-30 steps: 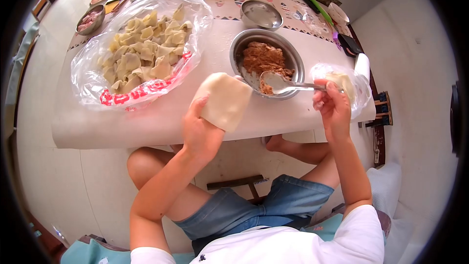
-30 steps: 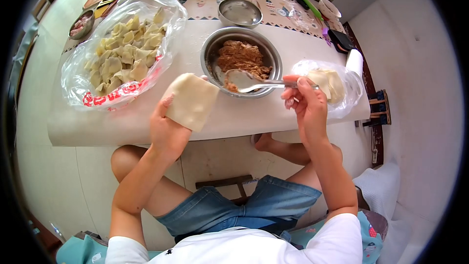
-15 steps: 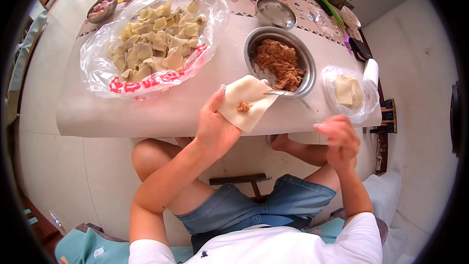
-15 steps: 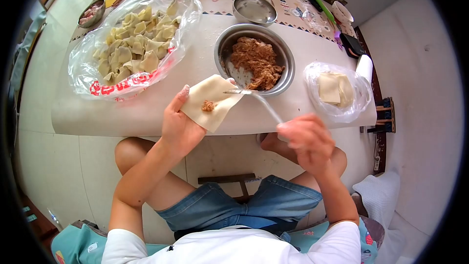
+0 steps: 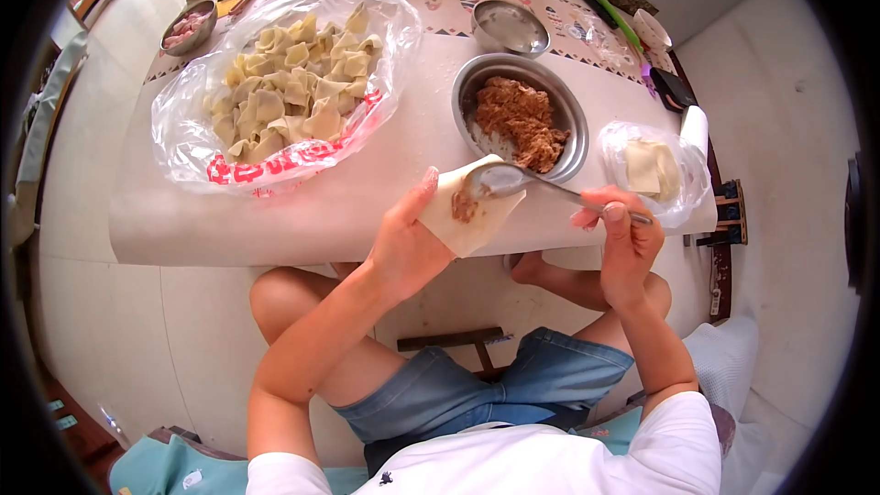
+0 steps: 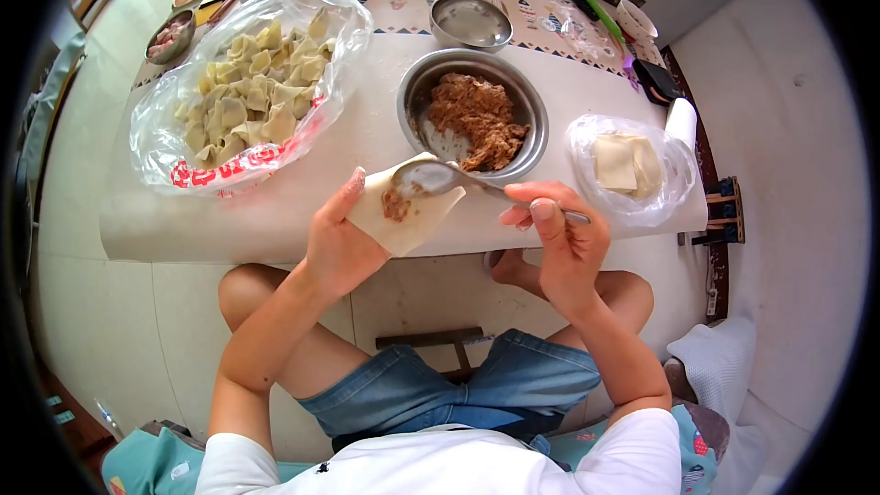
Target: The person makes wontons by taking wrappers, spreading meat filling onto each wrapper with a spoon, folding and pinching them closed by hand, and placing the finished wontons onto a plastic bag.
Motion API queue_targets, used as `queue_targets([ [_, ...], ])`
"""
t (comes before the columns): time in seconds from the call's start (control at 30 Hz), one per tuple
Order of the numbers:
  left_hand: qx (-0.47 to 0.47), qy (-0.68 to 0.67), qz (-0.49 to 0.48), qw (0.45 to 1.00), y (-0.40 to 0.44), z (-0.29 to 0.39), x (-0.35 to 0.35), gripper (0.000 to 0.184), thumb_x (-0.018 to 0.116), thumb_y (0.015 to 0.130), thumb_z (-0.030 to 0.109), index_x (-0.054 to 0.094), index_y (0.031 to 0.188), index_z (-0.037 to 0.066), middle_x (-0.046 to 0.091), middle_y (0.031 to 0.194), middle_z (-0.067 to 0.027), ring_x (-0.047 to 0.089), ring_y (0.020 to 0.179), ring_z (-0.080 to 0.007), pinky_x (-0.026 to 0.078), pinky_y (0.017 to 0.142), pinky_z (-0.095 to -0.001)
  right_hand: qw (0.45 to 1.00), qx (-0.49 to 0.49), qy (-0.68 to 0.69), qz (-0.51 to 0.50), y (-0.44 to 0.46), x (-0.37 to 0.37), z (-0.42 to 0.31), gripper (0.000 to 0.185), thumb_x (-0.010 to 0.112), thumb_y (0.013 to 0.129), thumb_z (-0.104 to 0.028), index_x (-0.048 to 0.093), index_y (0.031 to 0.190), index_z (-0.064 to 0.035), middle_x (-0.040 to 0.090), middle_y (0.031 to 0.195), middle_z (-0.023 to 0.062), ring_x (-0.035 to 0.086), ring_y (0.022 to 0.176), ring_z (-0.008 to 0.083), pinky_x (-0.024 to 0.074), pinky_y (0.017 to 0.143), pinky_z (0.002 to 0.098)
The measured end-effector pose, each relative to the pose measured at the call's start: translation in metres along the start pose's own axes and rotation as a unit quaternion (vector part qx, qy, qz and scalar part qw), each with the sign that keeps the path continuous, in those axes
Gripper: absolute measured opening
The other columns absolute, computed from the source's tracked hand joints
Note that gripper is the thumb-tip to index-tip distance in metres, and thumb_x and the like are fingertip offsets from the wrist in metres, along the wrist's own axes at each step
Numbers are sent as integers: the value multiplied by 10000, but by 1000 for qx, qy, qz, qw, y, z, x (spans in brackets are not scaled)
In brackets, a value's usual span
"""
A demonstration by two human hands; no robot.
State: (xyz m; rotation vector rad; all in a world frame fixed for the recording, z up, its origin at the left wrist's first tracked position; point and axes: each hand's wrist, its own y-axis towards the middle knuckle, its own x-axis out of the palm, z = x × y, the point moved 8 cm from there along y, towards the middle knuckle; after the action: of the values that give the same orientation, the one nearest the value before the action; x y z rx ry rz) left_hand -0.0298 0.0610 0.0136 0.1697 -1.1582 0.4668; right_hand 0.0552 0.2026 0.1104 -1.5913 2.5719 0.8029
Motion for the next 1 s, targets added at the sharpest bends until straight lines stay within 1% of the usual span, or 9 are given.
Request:
queue_targets([
  [0.1,12,4,34,999,-1,0,-5,603,322,936,438,319,1356,4,404,1362,-122,411,1234,-243,283,1041,-393,999,12,-5,41,1,-17,2,286,472,945,-218,630,938,20,611,765,76,586,667,113,450,614,228],
  [0.2,46,50,0,998,1,7,4,629,328,933,448,280,1375,3,369,1390,-121,376,1263,-233,265,1049,-392,989,84,96,71,0,-21,6,290,472,938,-220,629,909,22,601,692,59,563,640,100,442,602,220],
  [0.3,74,67,-59,993,4,5,12,651,322,931,454,237,1392,1,308,1428,-123,318,1303,-223,239,1066,-378,972,205,107,33,-5,2,31,283,480,927,-209,626,885,30,589,650,46,554,618,93,433,582,213],
  [0.4,67,48,-51,995,2,4,6,661,321,928,449,209,1399,-2,249,1458,-125,273,1330,-223,215,1083,-365,979,185,83,17,-3,1,36,282,471,929,-201,627,877,29,583,642,47,541,594,86,422,563,212],
  [0.5,106,-12,-60,992,2,20,11,661,321,927,441,198,1403,-2,239,1461,-131,256,1339,-227,194,1094,-356,988,151,-34,17,1,-16,24,284,465,931,-197,628,872,28,584,646,48,535,585,86,417,555,214],
  [0.73,109,-28,-63,992,6,22,15,667,326,925,442,187,1406,1,236,1461,-132,254,1339,-234,182,1101,-362,985,78,124,95,-1,-13,9,296,463,948,-225,630,894,14,602,713,53,544,601,95,438,584,225],
  [0.77,104,-30,-65,992,6,19,17,668,329,924,442,188,1406,1,236,1462,-131,254,1339,-235,183,1100,-361,990,79,113,31,-1,2,11,306,461,952,-238,630,913,15,619,777,64,563,616,99,449,600,226],
  [0.87,92,-30,-59,994,5,17,10,671,333,922,444,190,1406,2,237,1462,-125,257,1337,-240,190,1097,-362,996,67,56,5,3,16,11,299,461,953,-228,634,927,14,627,794,67,575,630,96,449,597,224],
  [1.0,98,-58,-73,991,1,20,8,657,326,925,426,189,1405,0,231,1464,-124,254,1339,-250,194,1099,-367,996,41,-26,71,7,-23,14,280,482,943,-209,639,920,22,627,761,66,583,647,99,446,600,218],
])
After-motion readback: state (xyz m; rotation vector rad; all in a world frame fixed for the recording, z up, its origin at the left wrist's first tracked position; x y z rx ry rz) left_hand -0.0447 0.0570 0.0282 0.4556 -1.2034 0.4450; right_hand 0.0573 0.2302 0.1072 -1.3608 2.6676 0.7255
